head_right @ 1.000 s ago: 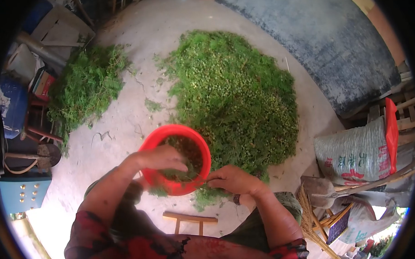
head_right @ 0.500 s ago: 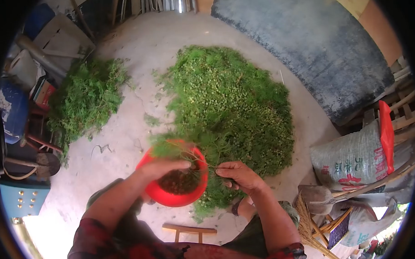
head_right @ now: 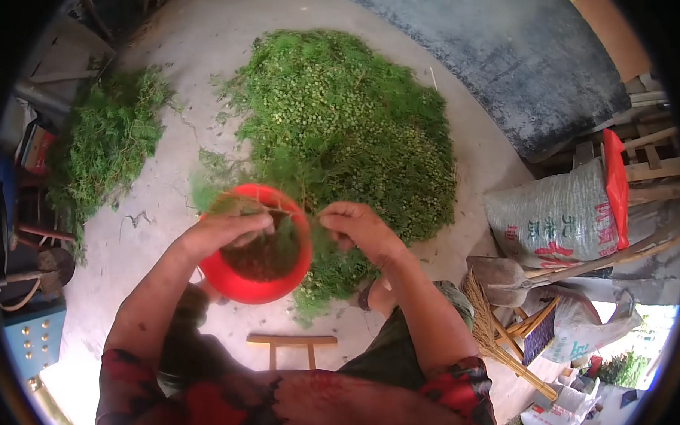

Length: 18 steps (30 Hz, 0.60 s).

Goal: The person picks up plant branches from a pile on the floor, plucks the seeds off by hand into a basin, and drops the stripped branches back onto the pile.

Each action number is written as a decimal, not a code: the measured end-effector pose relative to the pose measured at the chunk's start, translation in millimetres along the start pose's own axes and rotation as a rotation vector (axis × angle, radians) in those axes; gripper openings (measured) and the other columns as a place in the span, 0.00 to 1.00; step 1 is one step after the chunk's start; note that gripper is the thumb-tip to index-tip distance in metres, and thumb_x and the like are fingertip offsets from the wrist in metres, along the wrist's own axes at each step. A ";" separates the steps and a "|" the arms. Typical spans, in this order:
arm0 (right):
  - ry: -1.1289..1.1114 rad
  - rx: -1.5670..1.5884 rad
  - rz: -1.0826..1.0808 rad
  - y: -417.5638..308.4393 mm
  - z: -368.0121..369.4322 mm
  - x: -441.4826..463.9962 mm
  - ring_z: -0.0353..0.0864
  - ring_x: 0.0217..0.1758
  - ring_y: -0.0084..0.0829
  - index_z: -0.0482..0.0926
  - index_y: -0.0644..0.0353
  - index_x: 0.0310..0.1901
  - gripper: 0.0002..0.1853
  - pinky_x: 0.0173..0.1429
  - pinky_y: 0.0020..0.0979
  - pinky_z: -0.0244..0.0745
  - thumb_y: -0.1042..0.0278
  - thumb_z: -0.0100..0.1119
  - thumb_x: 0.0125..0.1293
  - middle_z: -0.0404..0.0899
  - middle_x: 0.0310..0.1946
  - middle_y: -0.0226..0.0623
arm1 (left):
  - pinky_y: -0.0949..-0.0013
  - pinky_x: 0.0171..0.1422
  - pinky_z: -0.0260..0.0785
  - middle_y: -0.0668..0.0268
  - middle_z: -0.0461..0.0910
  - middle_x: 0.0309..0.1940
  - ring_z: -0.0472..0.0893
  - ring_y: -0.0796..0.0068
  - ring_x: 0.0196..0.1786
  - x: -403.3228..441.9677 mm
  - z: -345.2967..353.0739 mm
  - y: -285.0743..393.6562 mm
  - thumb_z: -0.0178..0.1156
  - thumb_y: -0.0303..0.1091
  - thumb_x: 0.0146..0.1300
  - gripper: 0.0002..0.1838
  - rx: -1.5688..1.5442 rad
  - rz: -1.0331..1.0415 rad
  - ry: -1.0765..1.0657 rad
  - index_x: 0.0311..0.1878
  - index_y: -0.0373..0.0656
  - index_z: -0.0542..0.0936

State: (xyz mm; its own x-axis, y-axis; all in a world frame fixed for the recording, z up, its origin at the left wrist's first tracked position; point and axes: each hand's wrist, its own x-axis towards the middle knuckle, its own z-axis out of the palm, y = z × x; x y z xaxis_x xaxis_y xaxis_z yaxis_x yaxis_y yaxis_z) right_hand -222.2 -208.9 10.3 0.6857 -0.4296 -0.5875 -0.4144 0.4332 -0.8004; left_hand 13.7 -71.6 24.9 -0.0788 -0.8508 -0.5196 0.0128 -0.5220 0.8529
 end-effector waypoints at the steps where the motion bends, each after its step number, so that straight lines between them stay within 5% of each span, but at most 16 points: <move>1: 0.000 0.023 -0.014 -2.4 -2.2 -0.1 0.64 0.21 0.15 0.79 0.62 0.41 0.09 0.25 0.20 0.58 0.67 0.57 0.64 0.71 0.22 0.24 | 0.78 0.24 0.57 0.76 0.69 0.19 0.66 0.85 0.21 1.1 -5.9 -4.0 0.57 0.50 0.63 0.17 0.033 -0.008 -0.022 0.39 0.44 0.80; 5: 0.059 -0.028 -0.064 -16.5 -18.9 -6.3 0.65 0.23 0.15 0.79 0.60 0.40 0.09 0.26 0.20 0.59 0.65 0.58 0.63 0.70 0.21 0.22 | 0.71 0.37 0.67 0.68 0.76 0.25 0.73 0.74 0.28 -2.7 -21.2 -7.0 0.61 0.55 0.60 0.23 0.377 -0.072 0.180 0.45 0.43 0.80; 8: 0.140 -0.025 -0.113 -22.6 -32.1 -11.2 0.67 0.24 0.15 0.80 0.60 0.40 0.10 0.27 0.20 0.60 0.64 0.59 0.63 0.71 0.21 0.22 | 0.65 0.50 0.68 0.60 0.79 0.35 0.78 0.65 0.39 13.7 -49.6 -48.9 0.63 0.56 0.57 0.28 0.465 0.404 0.134 0.52 0.45 0.79; 10: 0.150 -0.050 -0.157 -26.0 -30.0 -12.1 0.69 0.24 0.15 0.80 0.60 0.41 0.09 0.27 0.19 0.61 0.65 0.58 0.64 0.73 0.23 0.24 | 0.65 0.52 0.69 0.56 0.78 0.45 0.78 0.66 0.44 23.6 -42.6 -59.0 0.64 0.58 0.54 0.34 0.555 0.407 0.199 0.57 0.41 0.76; 13: 0.018 -0.138 -0.158 -18.1 9.8 -6.5 0.74 0.27 0.17 0.79 0.61 0.44 0.10 0.28 0.18 0.66 0.66 0.57 0.65 0.78 0.30 0.28 | 0.70 0.43 0.71 0.61 0.79 0.40 0.78 0.74 0.38 2.1 9.0 -3.3 0.65 0.57 0.55 0.33 -0.142 0.144 0.060 0.55 0.39 0.76; 15: -0.162 -0.120 -0.112 -10.4 25.7 -4.0 0.77 0.30 0.19 0.78 0.61 0.48 0.13 0.31 0.19 0.71 0.65 0.56 0.66 0.80 0.36 0.30 | 0.74 0.37 0.70 0.66 0.78 0.33 0.77 0.78 0.33 9.4 13.3 -7.4 0.61 0.50 0.60 0.24 -0.336 0.077 0.097 0.52 0.41 0.76; 16: -0.082 -0.059 -0.134 -10.0 19.6 -1.9 0.78 0.31 0.20 0.77 0.61 0.50 0.14 0.31 0.20 0.72 0.64 0.56 0.66 0.81 0.38 0.31 | 0.75 0.34 0.69 0.69 0.78 0.30 0.76 0.79 0.31 11.6 13.4 -5.0 0.59 0.47 0.63 0.20 -0.433 0.047 0.116 0.51 0.43 0.76; 17: -0.005 -0.002 -0.157 -8.5 8.9 3.3 0.79 0.31 0.21 0.76 0.61 0.51 0.15 0.32 0.21 0.73 0.64 0.56 0.66 0.81 0.40 0.32 | 0.74 0.29 0.68 0.73 0.76 0.25 0.73 0.79 0.25 5.5 2.8 -0.3 0.57 0.46 0.65 0.14 -0.398 0.069 0.252 0.42 0.44 0.76; 18: 0.068 0.053 -0.179 -4.8 -5.4 11.1 0.80 0.32 0.22 0.75 0.61 0.53 0.16 0.33 0.22 0.74 0.63 0.55 0.66 0.81 0.42 0.33 | 0.75 0.32 0.69 0.71 0.77 0.29 0.74 0.80 0.29 0.7 -23.2 0.2 0.56 0.43 0.65 0.11 -0.484 0.301 0.388 0.39 0.45 0.76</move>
State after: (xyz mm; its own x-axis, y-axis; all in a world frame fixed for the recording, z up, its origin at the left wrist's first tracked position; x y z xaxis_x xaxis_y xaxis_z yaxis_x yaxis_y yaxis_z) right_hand -215.8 -220.0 7.0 0.7029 -0.5556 -0.4441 -0.2560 0.3849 -0.8868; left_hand 36.8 -73.7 23.6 0.3597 -0.8759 -0.3216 0.4286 -0.1510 0.8908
